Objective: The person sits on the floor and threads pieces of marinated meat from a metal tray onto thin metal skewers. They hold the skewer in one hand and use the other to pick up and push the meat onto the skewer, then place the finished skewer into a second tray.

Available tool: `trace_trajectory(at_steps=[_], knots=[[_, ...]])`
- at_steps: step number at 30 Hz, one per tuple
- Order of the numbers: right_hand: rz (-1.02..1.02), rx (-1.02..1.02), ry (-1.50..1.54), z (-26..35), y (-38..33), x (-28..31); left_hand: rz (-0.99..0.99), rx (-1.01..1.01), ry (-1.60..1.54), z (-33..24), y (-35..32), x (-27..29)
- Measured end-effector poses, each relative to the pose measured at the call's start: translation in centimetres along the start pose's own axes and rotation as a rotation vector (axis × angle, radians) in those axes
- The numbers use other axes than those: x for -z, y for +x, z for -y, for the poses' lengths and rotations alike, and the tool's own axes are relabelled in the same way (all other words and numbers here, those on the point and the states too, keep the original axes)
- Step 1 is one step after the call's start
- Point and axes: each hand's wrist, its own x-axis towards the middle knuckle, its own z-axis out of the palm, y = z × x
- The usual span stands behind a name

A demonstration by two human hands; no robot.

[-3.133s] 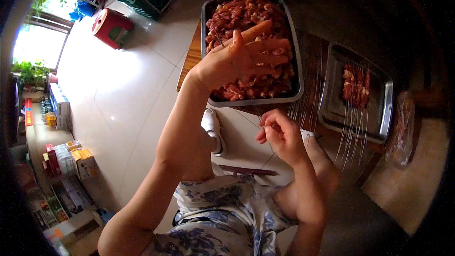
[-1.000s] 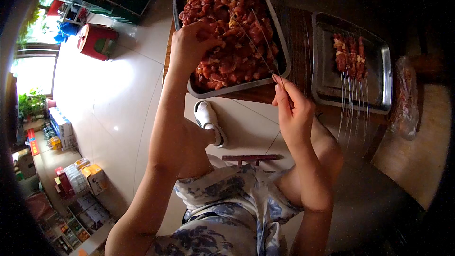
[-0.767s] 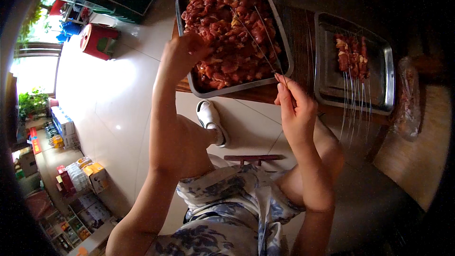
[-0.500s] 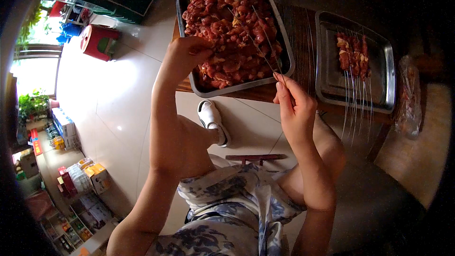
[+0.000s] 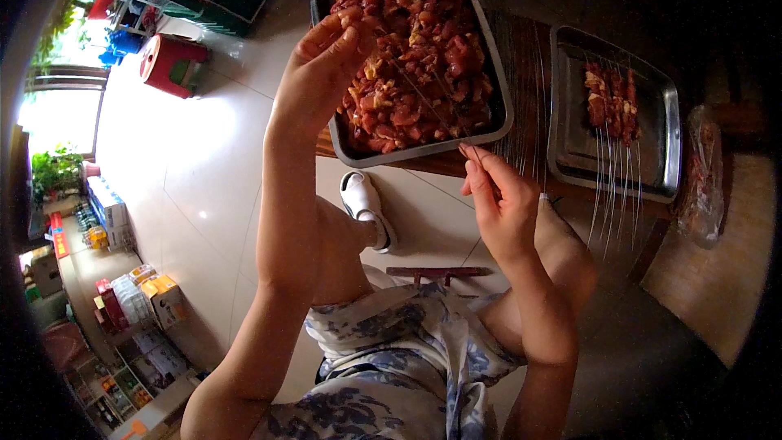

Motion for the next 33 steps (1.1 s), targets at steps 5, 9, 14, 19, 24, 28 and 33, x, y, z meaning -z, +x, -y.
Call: trace_trajectory(at_steps=[5, 9, 14, 19, 24, 28, 33], knots=[[-0.002, 0.007, -0.011, -0.2, -0.1, -0.1, -0.032, -0.051, 0.001, -0.5, 0.1, -1.5], [-0.027, 0.043, -0.022, -0.2, 0.0, -0.1, -0.010, -0.110, 0.191, -0.2, 0.0, -2.1], [-0.085, 0.050, 0.010, -0.5, 0.1, -0.2, 0.085, -0.011, 0.468, -0.2, -0.1, -2.0], [-0.125, -0.013, 0.004, -1.1, 0.7, 0.2, 0.113, 0.103, 0.444, -0.1, -0.7, -1.9], [-0.061, -0.085, 0.013, -0.9, 0.2, 0.5, 0.048, 0.066, 0.157, -0.4, -0.5, -1.2], [-0.032, -0.045, 0.024, 0.0, -0.4, 0.3, -0.003, 0.017, 0.008, -0.3, -0.2, -1.6], [0.003, 0.012, -0.005, -0.2, -0.4, -0.2, 0.004, -0.032, -0.006, 0.2, 0.1, -1.1]])
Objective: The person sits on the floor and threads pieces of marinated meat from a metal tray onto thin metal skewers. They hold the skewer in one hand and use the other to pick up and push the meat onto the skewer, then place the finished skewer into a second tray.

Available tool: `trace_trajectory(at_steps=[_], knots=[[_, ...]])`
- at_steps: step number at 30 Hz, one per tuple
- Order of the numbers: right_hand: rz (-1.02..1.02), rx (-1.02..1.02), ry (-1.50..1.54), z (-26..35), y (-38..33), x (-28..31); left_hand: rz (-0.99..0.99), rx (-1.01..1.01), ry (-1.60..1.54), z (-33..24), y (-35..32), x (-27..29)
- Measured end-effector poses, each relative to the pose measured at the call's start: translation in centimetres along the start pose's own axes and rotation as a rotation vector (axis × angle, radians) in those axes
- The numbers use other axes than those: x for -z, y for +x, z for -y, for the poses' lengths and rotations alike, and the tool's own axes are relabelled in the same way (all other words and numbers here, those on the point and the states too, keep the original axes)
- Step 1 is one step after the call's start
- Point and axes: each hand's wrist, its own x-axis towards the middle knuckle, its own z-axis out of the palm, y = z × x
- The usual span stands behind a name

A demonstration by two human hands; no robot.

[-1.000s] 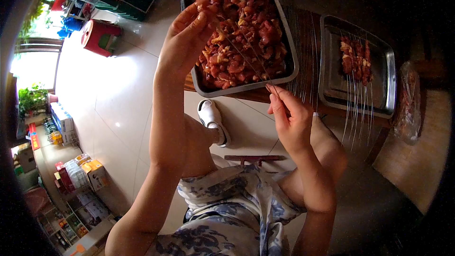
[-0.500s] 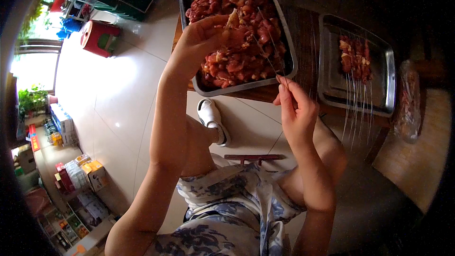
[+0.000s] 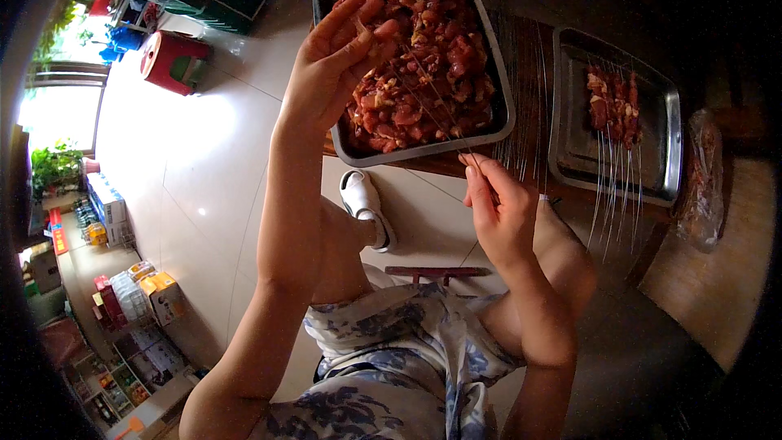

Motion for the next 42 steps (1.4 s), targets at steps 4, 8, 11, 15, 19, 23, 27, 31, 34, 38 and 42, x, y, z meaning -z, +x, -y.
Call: trace_trajectory(at_steps=[4, 8, 11, 15, 19, 23, 27, 31, 34, 38, 42], knots=[[0.006, -0.027, -0.020, 0.1, 0.1, 0.0, -0.002, -0.038, 0.050, 0.2, 0.0, -0.2], [0.024, -0.035, -0.022, -0.1, 0.0, 0.3, -0.014, -0.067, 0.090, 0.3, 0.0, -0.5], [0.030, -0.049, -0.029, 0.1, 0.0, 0.3, -0.021, -0.085, 0.096, 0.2, 0.0, -0.7], [0.014, -0.053, -0.009, 0.3, 0.0, 0.4, 0.023, -0.051, 0.150, 0.4, -0.1, -0.5], [0.009, -0.062, 0.004, 0.3, 0.0, 0.4, 0.011, -0.021, 0.005, 0.9, -0.1, -0.7], [-0.013, -0.047, 0.011, -0.1, -0.3, -0.1, -0.024, -0.019, -0.138, 1.6, -0.2, -1.2], [-0.017, -0.047, 0.036, -0.2, -0.5, -0.5, -0.018, -0.020, -0.234, 2.2, 0.0, -1.1], [0.110, -0.295, 0.307, -0.2, -0.5, 0.0, 0.041, 0.040, -0.265, 1.7, 0.0, -0.8], [0.280, -0.619, 0.748, -0.1, 0.1, 1.1, 0.090, 0.073, -0.260, 1.4, 0.3, -0.3], [0.156, -0.346, 0.434, 0.0, 0.0, 0.3, 0.097, 0.098, -0.176, 1.5, -0.4, -0.9], [0.023, -0.190, 0.184, -0.2, -0.2, -0.5, 0.027, 0.058, -0.102, 2.1, -0.9, -2.4]])
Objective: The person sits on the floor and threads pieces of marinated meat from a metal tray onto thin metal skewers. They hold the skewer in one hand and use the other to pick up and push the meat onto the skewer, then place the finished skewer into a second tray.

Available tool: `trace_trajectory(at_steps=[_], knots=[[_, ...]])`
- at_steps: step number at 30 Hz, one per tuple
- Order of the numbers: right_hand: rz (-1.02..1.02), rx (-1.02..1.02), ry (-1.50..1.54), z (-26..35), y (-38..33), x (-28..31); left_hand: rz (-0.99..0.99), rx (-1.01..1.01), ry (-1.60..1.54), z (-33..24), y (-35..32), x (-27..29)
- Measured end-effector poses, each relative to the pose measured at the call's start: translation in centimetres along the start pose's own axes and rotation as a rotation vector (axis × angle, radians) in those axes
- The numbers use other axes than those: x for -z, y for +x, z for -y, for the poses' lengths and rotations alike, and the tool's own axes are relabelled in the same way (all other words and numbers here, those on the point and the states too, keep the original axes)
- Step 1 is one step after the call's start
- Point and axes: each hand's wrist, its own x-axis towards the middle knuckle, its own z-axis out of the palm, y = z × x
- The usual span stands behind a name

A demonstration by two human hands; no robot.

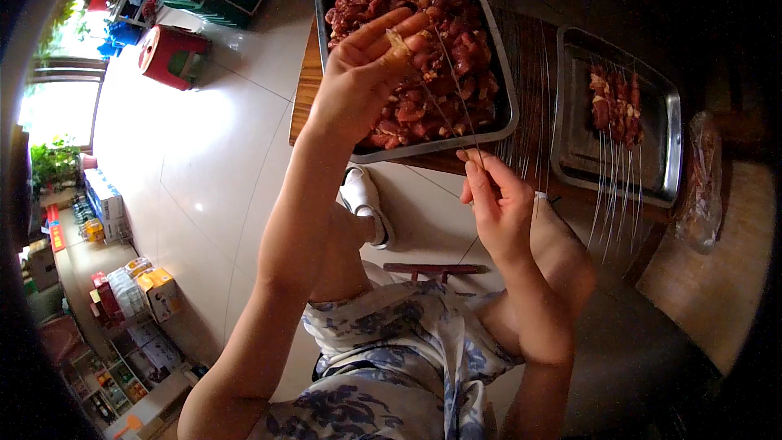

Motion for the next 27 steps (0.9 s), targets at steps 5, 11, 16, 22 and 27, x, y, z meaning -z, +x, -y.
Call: trace_trajectory(at_steps=[5, 11, 16, 22, 27], knots=[[-0.035, 0.012, 0.032, -0.2, 0.0, -0.2, -0.005, 0.047, 0.002, 1.4, -0.5, -0.9], [-0.080, 0.105, -0.059, -0.2, 0.4, 0.4, -0.042, 0.032, -0.029, 0.9, -0.3, -0.9], [-0.167, 0.093, -0.102, -0.9, 0.4, 0.9, -0.117, -0.065, -0.167, -0.4, 0.6, 1.4], [-0.250, 0.241, -0.151, -1.8, 0.9, 1.0, -0.258, -0.089, -0.321, -0.3, 1.5, 2.9], [-0.205, 0.066, -0.025, -1.7, 0.5, 0.9, -0.364, -0.111, -0.358, -0.3, 1.8, 3.4]])
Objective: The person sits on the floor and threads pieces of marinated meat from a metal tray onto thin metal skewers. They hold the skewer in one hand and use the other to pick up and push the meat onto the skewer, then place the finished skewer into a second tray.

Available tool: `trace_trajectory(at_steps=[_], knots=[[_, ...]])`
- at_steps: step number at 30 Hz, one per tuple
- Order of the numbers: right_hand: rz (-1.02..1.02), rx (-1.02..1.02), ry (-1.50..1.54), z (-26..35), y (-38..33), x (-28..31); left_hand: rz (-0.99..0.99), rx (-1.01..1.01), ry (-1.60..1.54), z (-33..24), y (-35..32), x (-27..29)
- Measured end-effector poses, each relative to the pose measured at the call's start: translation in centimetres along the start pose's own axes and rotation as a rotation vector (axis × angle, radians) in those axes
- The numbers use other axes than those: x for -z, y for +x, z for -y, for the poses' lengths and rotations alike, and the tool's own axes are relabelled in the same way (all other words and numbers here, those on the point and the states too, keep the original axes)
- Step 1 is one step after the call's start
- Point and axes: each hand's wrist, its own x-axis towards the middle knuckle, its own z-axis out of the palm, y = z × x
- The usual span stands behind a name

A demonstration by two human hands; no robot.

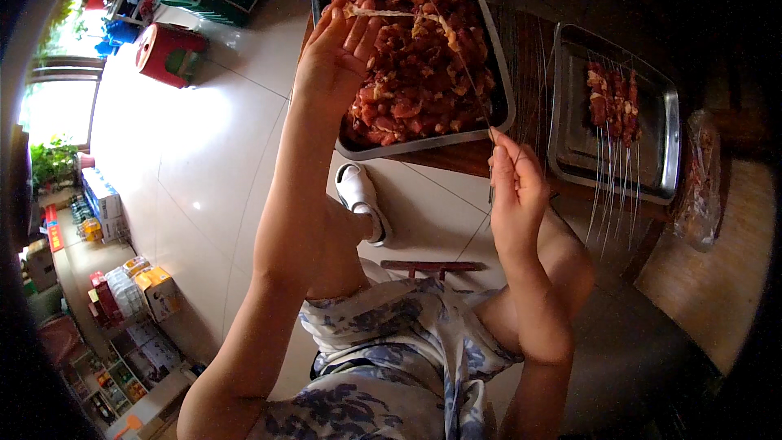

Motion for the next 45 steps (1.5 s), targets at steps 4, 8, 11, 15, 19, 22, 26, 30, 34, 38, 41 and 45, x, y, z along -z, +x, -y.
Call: trace_trajectory(at_steps=[4, 8, 11, 15, 19, 22, 26, 30, 34, 38, 41, 45], knots=[[0.181, -0.207, 0.219, -0.6, -0.2, 0.2, 0.041, 0.033, 0.117, -0.1, -0.4, 0.0], [0.224, -0.316, 0.271, -0.2, 0.2, 0.4, 0.094, 0.072, 0.245, -0.2, -1.1, -0.6], [0.240, -0.311, 0.265, 0.8, 0.4, 0.5, 0.120, 0.023, 0.420, -0.1, -1.5, -1.2], [0.361, -0.344, 0.340, 1.7, 0.6, 1.5, 0.084, 0.021, 0.445, 0.0, -1.4, -1.2], [0.405, -0.393, 0.459, 1.9, 0.6, 2.4, 0.073, 0.077, 0.409, 0.1, -1.3, -1.1], [0.359, -0.361, 0.465, 1.5, 0.7, 2.4, 0.177, 0.168, 0.324, -0.1, -0.9, -0.7], [0.341, -0.379, 0.492, 1.3, 1.1, 2.9, 0.224, 0.199, 0.296, -0.1, -1.3, -1.2], [0.252, -0.351, 0.479, 1.2, 1.0, 2.5, 0.270, 0.169, 0.331, 0.0, -1.4, -1.3], [0.219, -0.309, 0.394, 1.3, 0.9, 2.1, 0.259, 0.155, 0.334, 0.1, -1.5, -1.4], [0.206, -0.265, 0.318, 0.8, 0.7, 1.8, 0.280, 0.158, 0.323, 0.1, -1.3, -1.1], [0.196, -0.249, 0.262, 0.7, 0.6, 1.6, 0.292, 0.155, 0.323, 0.1, -1.3, -1.0], [0.178, -0.248, 0.273, 0.5, 0.6, 1.5, 0.281, 0.157, 0.429, 0.0, -1.5, -1.2]])
